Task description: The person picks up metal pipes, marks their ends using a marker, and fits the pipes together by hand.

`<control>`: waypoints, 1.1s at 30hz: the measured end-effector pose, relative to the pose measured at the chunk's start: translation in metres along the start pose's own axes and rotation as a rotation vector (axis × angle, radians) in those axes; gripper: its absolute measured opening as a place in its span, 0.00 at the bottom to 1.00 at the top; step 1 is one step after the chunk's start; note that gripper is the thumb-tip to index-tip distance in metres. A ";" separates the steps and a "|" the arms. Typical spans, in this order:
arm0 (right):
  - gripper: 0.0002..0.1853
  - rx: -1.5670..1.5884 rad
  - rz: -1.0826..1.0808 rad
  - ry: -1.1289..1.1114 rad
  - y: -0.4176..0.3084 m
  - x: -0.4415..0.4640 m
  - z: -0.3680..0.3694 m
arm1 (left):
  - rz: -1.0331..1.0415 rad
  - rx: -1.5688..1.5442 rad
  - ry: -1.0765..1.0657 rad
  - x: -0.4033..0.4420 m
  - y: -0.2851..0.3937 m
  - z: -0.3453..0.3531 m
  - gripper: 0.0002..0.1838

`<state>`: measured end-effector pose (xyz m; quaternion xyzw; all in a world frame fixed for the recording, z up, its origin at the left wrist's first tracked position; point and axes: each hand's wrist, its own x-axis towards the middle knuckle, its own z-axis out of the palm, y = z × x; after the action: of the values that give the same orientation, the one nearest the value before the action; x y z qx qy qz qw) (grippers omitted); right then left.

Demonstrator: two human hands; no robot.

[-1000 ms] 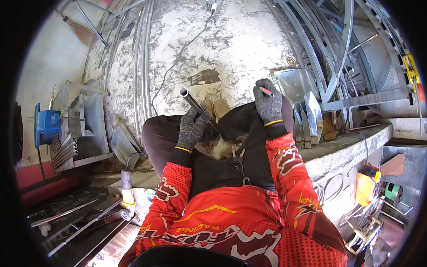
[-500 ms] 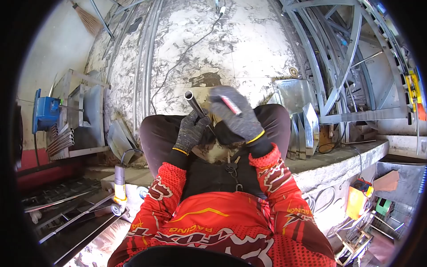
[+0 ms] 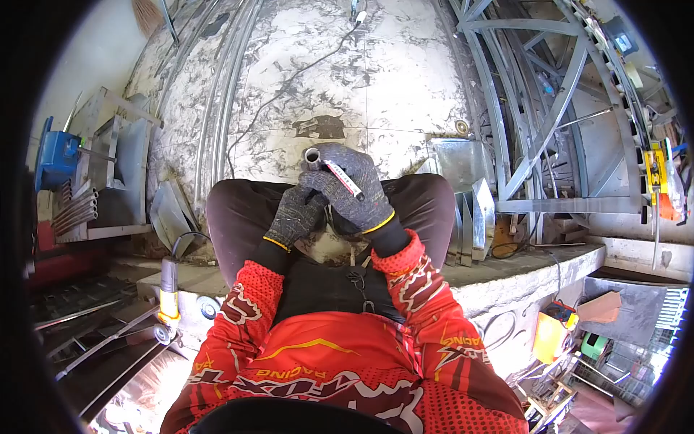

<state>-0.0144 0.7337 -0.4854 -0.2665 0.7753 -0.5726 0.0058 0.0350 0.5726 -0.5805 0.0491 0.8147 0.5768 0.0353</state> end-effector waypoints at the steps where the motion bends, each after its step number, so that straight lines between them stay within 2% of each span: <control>1: 0.14 0.075 0.017 0.134 -0.002 -0.003 0.007 | -0.028 0.021 0.006 -0.001 -0.001 0.002 0.14; 2: 0.14 0.075 0.018 0.129 -0.006 -0.006 0.012 | -0.031 0.019 0.010 -0.001 -0.005 0.005 0.14; 4: 0.14 -0.228 0.077 0.306 -0.012 -0.009 0.021 | -0.012 0.111 0.007 0.000 -0.014 0.009 0.15; 5: 0.16 -0.159 0.089 0.327 -0.011 -0.010 0.026 | -0.013 0.112 0.004 -0.001 -0.018 0.011 0.15; 8: 0.17 -0.246 0.033 0.349 -0.008 -0.012 0.031 | -0.015 0.252 -0.042 -0.002 -0.034 0.015 0.16; 9: 0.17 -0.338 0.046 0.275 -0.009 -0.013 0.027 | 0.048 0.245 -0.043 0.000 -0.041 0.016 0.16; 13: 0.17 -0.222 -0.020 0.159 -0.011 -0.019 0.013 | 0.136 0.137 -0.064 -0.008 -0.055 0.018 0.14; 15: 0.16 -0.176 -0.140 0.060 -0.009 -0.021 0.004 | 0.140 0.055 -0.094 -0.010 -0.051 0.013 0.13; 17: 0.17 -0.173 -0.117 0.077 -0.011 -0.024 0.005 | 0.146 -0.034 -0.128 -0.010 -0.044 0.010 0.13; 19: 0.17 -0.169 -0.101 0.095 -0.016 -0.023 0.008 | 0.171 0.141 -0.152 -0.003 -0.038 0.005 0.12; 21: 0.16 -0.270 0.029 0.092 -0.020 -0.020 0.012 | 0.171 0.111 -0.094 -0.004 -0.031 0.007 0.12; 22: 0.16 -0.265 0.029 0.091 -0.020 -0.018 0.014 | 0.168 0.082 -0.034 -0.005 -0.030 0.007 0.11; 26: 0.17 -0.268 0.037 0.091 -0.018 -0.014 0.020 | 0.157 0.128 -0.028 -0.004 -0.044 0.008 0.11; 31: 0.16 -0.239 0.010 0.130 -0.016 -0.017 0.024 | 0.291 0.419 -0.056 -0.005 -0.058 0.008 0.13; 32: 0.16 -0.239 0.013 0.109 -0.016 -0.017 0.024 | 0.291 0.419 -0.058 -0.003 -0.058 0.006 0.13; 33: 0.15 -0.240 0.016 0.090 -0.016 -0.016 0.023 | 0.229 0.246 -0.111 -0.002 -0.059 0.004 0.14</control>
<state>0.0133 0.7170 -0.4840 -0.2331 0.8397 -0.4873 -0.0565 0.0348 0.5571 -0.6371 0.1772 0.8649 0.4696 0.0078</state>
